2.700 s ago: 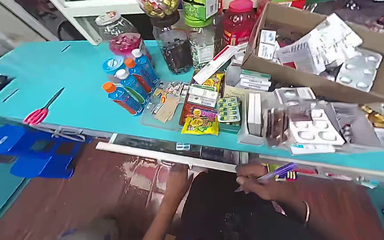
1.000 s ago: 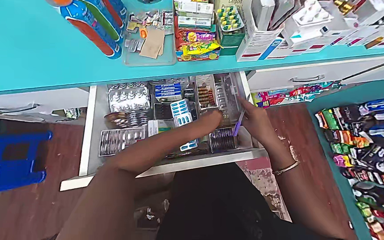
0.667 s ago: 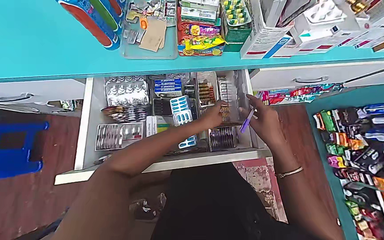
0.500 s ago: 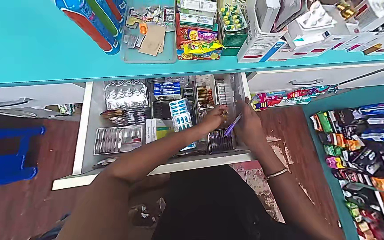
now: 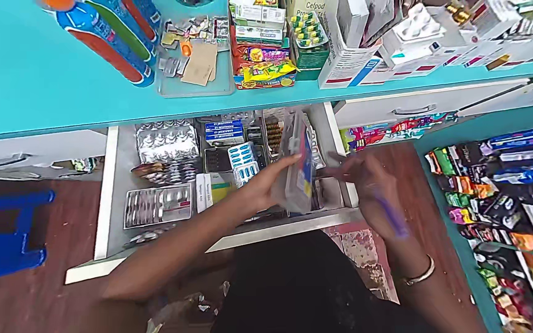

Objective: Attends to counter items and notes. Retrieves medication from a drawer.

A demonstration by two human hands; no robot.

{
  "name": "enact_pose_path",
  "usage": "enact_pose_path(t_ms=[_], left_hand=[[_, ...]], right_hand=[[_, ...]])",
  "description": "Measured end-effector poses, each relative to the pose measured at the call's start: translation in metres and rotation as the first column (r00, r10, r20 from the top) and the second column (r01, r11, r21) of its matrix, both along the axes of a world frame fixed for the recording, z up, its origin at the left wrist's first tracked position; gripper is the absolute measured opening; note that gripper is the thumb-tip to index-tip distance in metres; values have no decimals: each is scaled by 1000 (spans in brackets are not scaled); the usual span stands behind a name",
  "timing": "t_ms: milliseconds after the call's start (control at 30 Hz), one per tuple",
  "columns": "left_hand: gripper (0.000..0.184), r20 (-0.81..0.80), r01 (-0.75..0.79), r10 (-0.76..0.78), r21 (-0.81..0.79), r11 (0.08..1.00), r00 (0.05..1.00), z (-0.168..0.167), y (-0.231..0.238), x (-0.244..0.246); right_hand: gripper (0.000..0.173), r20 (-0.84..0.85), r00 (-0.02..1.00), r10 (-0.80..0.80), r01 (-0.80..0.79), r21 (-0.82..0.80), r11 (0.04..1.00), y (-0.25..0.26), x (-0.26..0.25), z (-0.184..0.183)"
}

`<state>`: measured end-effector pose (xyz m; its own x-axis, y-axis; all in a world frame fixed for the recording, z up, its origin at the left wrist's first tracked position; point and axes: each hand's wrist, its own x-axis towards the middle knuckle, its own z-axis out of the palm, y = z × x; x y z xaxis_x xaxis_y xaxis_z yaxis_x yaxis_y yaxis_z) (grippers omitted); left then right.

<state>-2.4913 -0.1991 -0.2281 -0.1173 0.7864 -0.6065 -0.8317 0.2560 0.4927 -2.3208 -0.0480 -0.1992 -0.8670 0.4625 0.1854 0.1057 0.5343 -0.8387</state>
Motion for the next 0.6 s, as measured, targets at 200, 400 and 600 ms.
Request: enact_pose_path(t_ms=[200,400,600], left_hand=[[66,146,-215,198,117,970,969,-34,-104,-4],[53,5,-504,508,130,854,861,-45,-136,22],[45,84,-564,564,263,783,822,-54,-145,24]], right_hand=[[33,446,895,2,-63,123,990,31,-22,-9],[30,958,274,83,-505,70,860,15,-101,-48],[24,928,363,-80,-388,228,893,25,-99,-56]])
